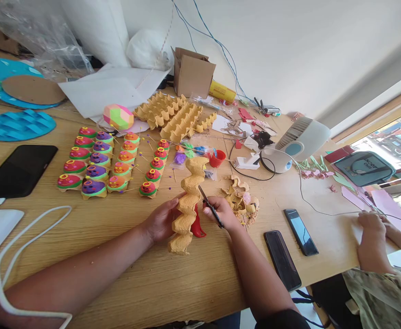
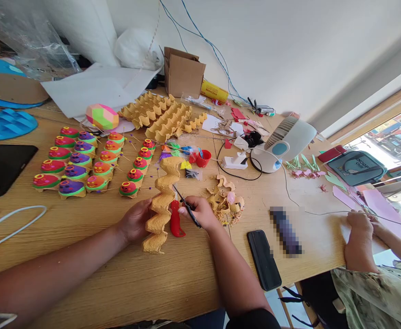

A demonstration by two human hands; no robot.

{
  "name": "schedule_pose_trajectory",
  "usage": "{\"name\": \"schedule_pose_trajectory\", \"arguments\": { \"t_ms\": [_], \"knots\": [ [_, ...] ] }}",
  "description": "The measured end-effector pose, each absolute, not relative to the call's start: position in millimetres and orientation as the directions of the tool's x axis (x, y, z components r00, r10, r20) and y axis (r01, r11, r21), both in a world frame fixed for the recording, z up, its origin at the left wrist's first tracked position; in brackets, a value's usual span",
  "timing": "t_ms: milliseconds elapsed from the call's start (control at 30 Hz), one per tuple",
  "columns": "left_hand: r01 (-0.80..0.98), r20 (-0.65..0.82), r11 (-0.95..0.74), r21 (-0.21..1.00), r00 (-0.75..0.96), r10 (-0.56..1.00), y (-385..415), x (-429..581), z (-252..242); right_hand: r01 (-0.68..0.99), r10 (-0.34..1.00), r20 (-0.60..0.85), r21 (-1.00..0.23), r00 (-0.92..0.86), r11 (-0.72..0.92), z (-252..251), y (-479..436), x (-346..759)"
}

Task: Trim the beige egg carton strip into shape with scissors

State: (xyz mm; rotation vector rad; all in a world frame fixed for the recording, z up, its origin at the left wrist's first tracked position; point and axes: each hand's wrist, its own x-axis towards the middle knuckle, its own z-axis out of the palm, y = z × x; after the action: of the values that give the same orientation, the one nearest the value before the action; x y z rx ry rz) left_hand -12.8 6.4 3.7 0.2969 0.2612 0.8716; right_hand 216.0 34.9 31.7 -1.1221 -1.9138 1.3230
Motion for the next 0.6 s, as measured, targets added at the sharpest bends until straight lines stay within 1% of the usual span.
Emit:
{"name": "schedule_pose_trajectory", "arguments": {
  "t_ms": [267,400,600],
  "knots": [
    [-0.712,-0.098,0.61,0.349,0.619,0.779,6.7,-12.8,4.4,0.335,0.867,-0.039,-0.93,-0.497,0.15,33.2,34.7,215.1],
    [-0.7,-0.09,0.613,0.365,0.629,0.772,6.5,-13.3,5.0,0.33,0.873,-0.038,-0.933,-0.486,0.144,33.4,34.7,215.2],
    [-0.701,-0.122,0.612,0.365,0.616,0.778,5.5,-13.6,4.0,0.331,0.868,-0.045,-0.933,-0.494,0.139,32.6,34.4,215.7]
  ]
}}
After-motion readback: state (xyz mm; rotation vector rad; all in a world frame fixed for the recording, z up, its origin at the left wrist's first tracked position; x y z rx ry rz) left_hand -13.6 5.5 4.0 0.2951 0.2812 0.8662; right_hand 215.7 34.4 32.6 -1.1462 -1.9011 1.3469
